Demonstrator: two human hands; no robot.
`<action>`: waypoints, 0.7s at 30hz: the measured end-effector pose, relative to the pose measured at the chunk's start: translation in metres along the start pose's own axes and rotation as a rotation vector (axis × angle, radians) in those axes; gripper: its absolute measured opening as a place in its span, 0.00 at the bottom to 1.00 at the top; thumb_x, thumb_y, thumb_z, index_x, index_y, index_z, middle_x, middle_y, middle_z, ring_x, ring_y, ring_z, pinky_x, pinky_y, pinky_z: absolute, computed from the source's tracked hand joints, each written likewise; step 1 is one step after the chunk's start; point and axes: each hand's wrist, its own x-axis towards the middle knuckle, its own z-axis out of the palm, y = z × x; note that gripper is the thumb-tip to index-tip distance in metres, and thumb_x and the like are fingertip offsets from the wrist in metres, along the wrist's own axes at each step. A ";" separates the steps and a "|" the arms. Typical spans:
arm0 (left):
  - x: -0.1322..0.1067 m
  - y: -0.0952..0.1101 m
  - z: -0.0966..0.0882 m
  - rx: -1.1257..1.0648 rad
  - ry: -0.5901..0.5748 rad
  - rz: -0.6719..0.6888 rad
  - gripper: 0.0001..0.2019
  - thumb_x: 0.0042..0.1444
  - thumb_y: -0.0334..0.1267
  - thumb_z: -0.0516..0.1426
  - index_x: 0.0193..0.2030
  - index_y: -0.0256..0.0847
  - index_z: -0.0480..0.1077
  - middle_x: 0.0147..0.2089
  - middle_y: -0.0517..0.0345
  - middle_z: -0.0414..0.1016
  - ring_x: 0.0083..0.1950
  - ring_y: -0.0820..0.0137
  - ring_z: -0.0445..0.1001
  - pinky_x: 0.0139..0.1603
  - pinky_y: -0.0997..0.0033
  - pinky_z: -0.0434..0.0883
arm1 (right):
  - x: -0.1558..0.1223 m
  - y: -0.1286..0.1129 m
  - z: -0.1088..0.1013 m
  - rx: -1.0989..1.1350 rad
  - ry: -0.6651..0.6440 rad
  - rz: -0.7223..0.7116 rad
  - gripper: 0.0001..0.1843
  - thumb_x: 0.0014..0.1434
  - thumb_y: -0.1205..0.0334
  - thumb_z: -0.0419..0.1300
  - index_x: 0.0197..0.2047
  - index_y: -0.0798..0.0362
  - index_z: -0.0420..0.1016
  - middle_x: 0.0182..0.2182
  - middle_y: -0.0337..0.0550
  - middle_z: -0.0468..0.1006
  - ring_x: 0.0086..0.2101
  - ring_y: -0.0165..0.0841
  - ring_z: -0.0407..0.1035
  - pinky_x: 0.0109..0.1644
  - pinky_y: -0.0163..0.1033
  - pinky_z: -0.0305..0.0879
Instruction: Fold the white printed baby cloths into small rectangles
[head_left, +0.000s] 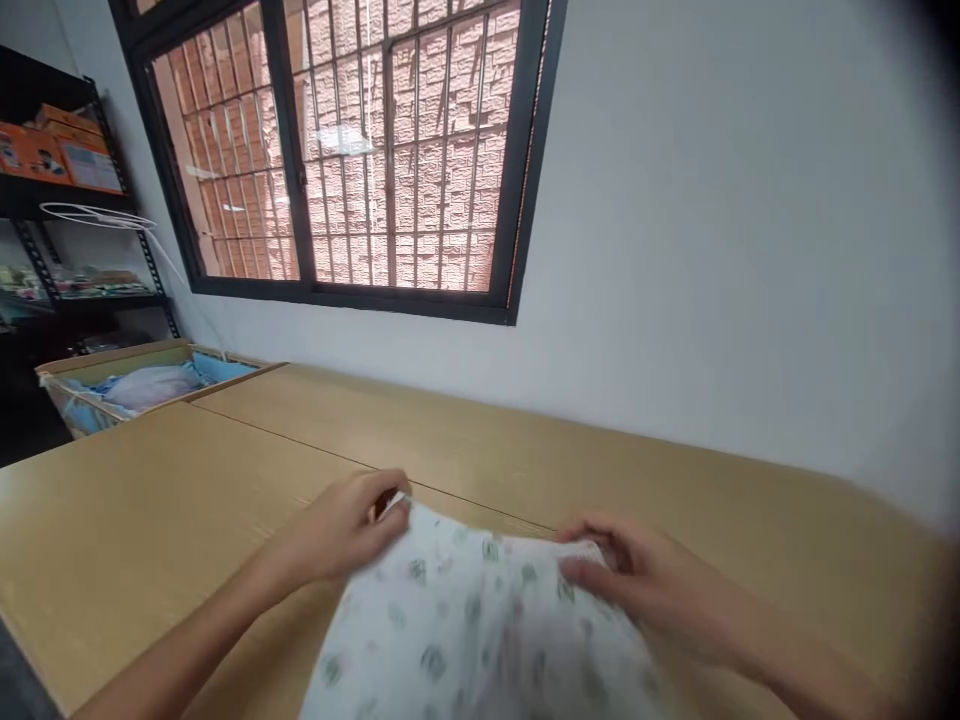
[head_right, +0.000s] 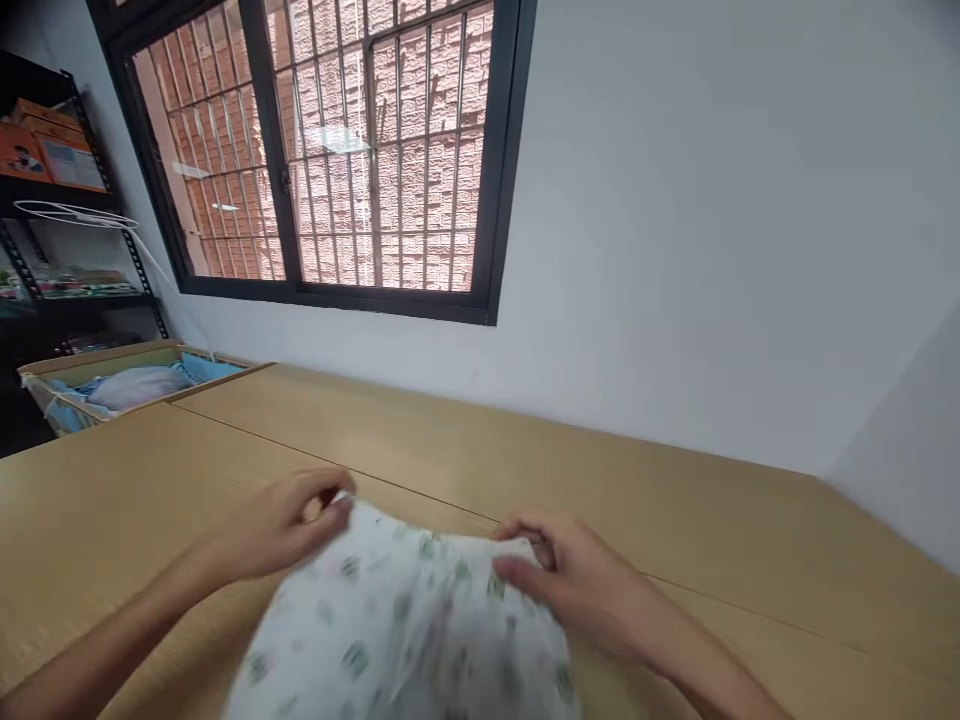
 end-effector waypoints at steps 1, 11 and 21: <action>0.028 -0.003 0.016 0.023 -0.024 0.029 0.09 0.66 0.39 0.49 0.38 0.43 0.69 0.34 0.62 0.73 0.35 0.70 0.72 0.36 0.71 0.66 | 0.013 0.017 -0.002 -0.013 0.007 -0.010 0.17 0.60 0.46 0.60 0.43 0.50 0.79 0.32 0.41 0.78 0.31 0.35 0.70 0.33 0.36 0.64; 0.153 -0.021 0.147 0.214 0.019 -0.089 0.14 0.70 0.39 0.53 0.57 0.36 0.68 0.56 0.47 0.72 0.58 0.58 0.71 0.59 0.48 0.68 | 0.136 0.149 0.029 -0.094 0.409 0.167 0.15 0.61 0.68 0.53 0.46 0.55 0.78 0.43 0.50 0.81 0.43 0.38 0.74 0.49 0.40 0.66; 0.039 0.113 0.232 0.055 -0.459 0.497 0.09 0.52 0.43 0.65 0.34 0.42 0.73 0.32 0.48 0.79 0.33 0.53 0.80 0.36 0.56 0.76 | 0.150 0.192 0.027 -0.208 0.406 0.281 0.07 0.62 0.61 0.62 0.41 0.56 0.73 0.38 0.45 0.78 0.36 0.33 0.70 0.42 0.39 0.64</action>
